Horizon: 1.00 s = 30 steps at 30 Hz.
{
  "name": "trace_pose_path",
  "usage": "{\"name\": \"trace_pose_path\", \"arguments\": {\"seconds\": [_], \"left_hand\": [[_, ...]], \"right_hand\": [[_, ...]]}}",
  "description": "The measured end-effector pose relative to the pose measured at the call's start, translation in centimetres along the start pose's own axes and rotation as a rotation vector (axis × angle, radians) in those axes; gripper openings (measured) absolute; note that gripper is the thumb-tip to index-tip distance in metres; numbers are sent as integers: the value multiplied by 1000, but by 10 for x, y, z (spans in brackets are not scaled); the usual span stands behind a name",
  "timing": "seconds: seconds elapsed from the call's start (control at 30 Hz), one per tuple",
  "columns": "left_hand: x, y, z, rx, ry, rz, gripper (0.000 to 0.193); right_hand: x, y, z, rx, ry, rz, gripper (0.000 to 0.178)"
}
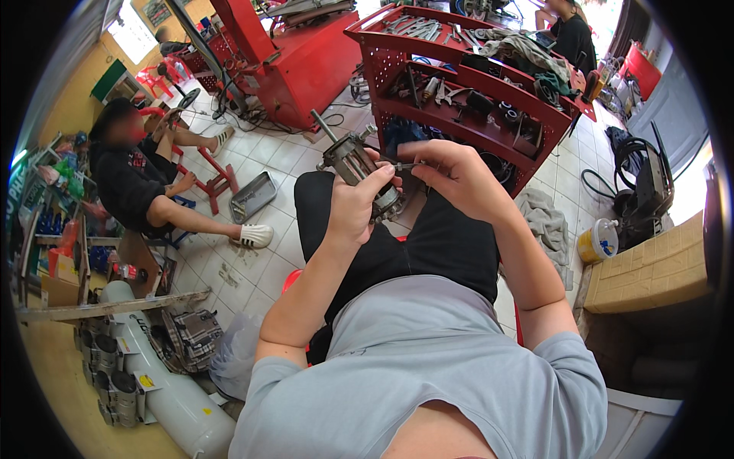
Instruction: The person sits on a stool in a workshop and assembles a cylindrical mechanical component, likely a brake caliper. They insert a metal rod into the cylinder, attach a small metal piece, and tighten a nut onto the rod using their fingers. The person rotates the assembly to inspect the fit and alignment of the parts.
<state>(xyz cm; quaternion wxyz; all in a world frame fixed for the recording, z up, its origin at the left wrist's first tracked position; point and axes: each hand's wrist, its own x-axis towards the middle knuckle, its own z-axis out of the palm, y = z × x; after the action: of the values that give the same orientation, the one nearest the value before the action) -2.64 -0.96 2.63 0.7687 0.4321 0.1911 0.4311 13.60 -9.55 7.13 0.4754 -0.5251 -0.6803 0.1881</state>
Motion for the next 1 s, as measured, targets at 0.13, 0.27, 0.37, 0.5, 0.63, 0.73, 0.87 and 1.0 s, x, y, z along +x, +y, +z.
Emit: {"name": "trace_pose_path", "arguments": {"seconds": [0.13, 0.27, 0.37, 0.5, 0.63, 0.73, 0.87, 1.0], "left_hand": [[0, 0, 1, 7, -9, 2, 25], [0, 0, 1, -12, 4, -8, 24], [0, 2, 2, -8, -2, 4, 24], [2, 0, -1, 20, -13, 10, 24], [4, -1, -4, 49, -7, 29, 25], [3, 0, -3, 86, -16, 69, 26], [4, -1, -5, 74, -40, 53, 28], [4, -2, -6, 65, -33, 43, 29]], "right_hand": [[0, 8, -6, -49, -78, -113, 16], [-1, 0, -1, 73, -10, 43, 20], [-1, -1, 2, 83, 72, 99, 22], [-1, -3, 3, 17, 79, 85, 29], [-1, -7, 3, -21, 52, 89, 31], [-3, 8, 4, -121, -14, -42, 31], [0, 3, -2, -75, -45, -48, 26], [-1, -4, -2, 54, -36, 92, 18]]}}
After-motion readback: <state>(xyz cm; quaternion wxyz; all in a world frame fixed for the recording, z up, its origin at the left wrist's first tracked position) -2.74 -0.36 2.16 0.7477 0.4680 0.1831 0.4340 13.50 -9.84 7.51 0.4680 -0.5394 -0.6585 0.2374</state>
